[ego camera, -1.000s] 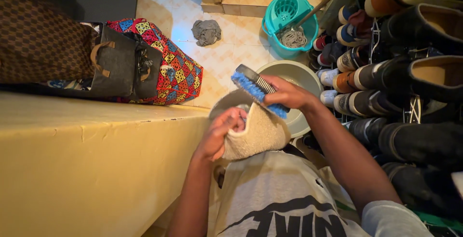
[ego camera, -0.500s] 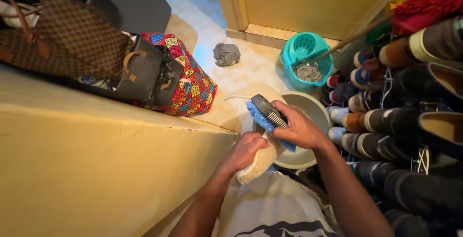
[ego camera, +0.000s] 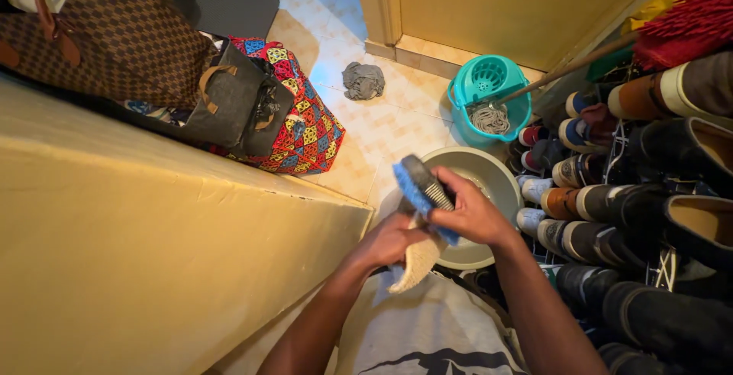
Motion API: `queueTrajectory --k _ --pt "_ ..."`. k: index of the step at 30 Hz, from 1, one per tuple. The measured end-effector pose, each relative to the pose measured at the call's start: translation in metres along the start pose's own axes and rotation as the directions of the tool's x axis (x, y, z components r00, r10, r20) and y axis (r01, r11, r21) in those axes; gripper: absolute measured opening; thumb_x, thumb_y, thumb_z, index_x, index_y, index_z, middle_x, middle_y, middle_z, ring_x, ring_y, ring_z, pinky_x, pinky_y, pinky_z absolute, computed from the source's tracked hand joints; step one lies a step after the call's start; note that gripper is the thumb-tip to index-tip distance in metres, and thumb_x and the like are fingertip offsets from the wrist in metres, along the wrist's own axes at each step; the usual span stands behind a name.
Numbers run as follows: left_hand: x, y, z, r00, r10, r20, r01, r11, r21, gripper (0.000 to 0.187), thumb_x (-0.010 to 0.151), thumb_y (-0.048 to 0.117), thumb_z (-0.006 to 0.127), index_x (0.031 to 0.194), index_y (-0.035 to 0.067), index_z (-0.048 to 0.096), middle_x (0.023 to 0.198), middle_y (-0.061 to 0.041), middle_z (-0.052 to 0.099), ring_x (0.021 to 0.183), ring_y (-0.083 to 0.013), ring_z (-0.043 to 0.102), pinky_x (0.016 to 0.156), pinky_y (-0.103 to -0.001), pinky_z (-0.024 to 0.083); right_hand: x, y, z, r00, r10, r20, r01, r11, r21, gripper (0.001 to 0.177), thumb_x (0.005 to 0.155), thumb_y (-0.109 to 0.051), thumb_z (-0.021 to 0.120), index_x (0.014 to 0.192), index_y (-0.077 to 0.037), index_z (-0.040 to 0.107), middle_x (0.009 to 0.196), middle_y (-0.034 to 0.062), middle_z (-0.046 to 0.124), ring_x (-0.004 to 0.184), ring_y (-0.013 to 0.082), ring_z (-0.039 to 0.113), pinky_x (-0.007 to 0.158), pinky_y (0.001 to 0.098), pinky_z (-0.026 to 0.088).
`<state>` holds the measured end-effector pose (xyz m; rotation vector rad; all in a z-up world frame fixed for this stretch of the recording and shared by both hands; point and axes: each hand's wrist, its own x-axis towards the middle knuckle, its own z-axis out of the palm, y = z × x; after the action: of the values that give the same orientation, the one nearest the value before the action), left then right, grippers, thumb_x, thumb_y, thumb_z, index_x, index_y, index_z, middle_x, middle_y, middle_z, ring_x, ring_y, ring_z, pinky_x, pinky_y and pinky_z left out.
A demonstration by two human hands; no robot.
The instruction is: Scrubbing a small furry rug with a brush in a basin of water.
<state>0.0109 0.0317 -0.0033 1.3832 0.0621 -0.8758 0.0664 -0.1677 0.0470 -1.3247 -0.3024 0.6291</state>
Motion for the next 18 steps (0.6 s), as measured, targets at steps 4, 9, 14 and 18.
queueTrajectory --k 4,9,14,18 --pt "0.003 -0.014 -0.005 0.966 0.253 -0.060 -0.260 0.945 -0.199 0.031 0.107 0.028 0.060 0.115 0.000 0.069 0.100 -0.007 0.074 0.089 -0.0149 0.070 0.081 -0.033 0.056 -0.008 0.004 -0.003 0.963 -0.094 -0.252 0.096 0.995 -0.004 0.052 0.087 -0.015 0.074 0.132 -0.004 0.052 0.109 -0.0001 0.062 0.098 0.0091 0.059 0.086 0.0271 0.052" --pt "-0.008 0.014 -0.001 0.935 0.194 -0.296 -0.306 0.862 -0.404 0.039 0.099 0.034 0.058 0.124 0.004 0.064 0.106 -0.001 0.073 0.094 -0.0097 0.069 0.083 -0.029 0.056 -0.028 0.007 -0.002 0.898 0.060 -0.436 0.011 0.987 0.158 0.049 0.107 -0.031 0.055 0.150 -0.007 0.052 0.111 -0.0005 0.062 0.095 0.0085 0.055 0.083 0.0258 0.047" --pt "0.018 -0.033 -0.015 0.854 0.340 -0.393 -0.456 0.854 -0.250 0.040 0.113 0.041 0.055 0.099 0.003 0.058 0.087 0.004 0.052 0.082 -0.0051 0.046 0.071 -0.026 0.042 -0.039 0.011 0.017 0.867 0.118 -0.484 -0.027 0.981 0.192 0.056 0.104 -0.031 0.052 0.155 -0.007 0.046 0.128 -0.0015 0.063 0.110 0.0069 0.056 0.097 0.0236 0.044" --pt "0.022 -0.040 -0.018 0.831 0.357 -0.426 -0.476 0.853 -0.214 0.056 0.122 0.048 0.050 0.082 0.009 0.048 0.085 0.007 0.043 0.079 -0.0042 0.038 0.065 -0.024 0.034 -0.045 -0.015 0.035 0.869 0.020 -0.495 0.044 0.992 0.118 0.061 0.104 -0.030 0.053 0.159 -0.005 0.041 0.140 0.0032 0.058 0.120 0.0102 0.053 0.104 0.0268 0.041"
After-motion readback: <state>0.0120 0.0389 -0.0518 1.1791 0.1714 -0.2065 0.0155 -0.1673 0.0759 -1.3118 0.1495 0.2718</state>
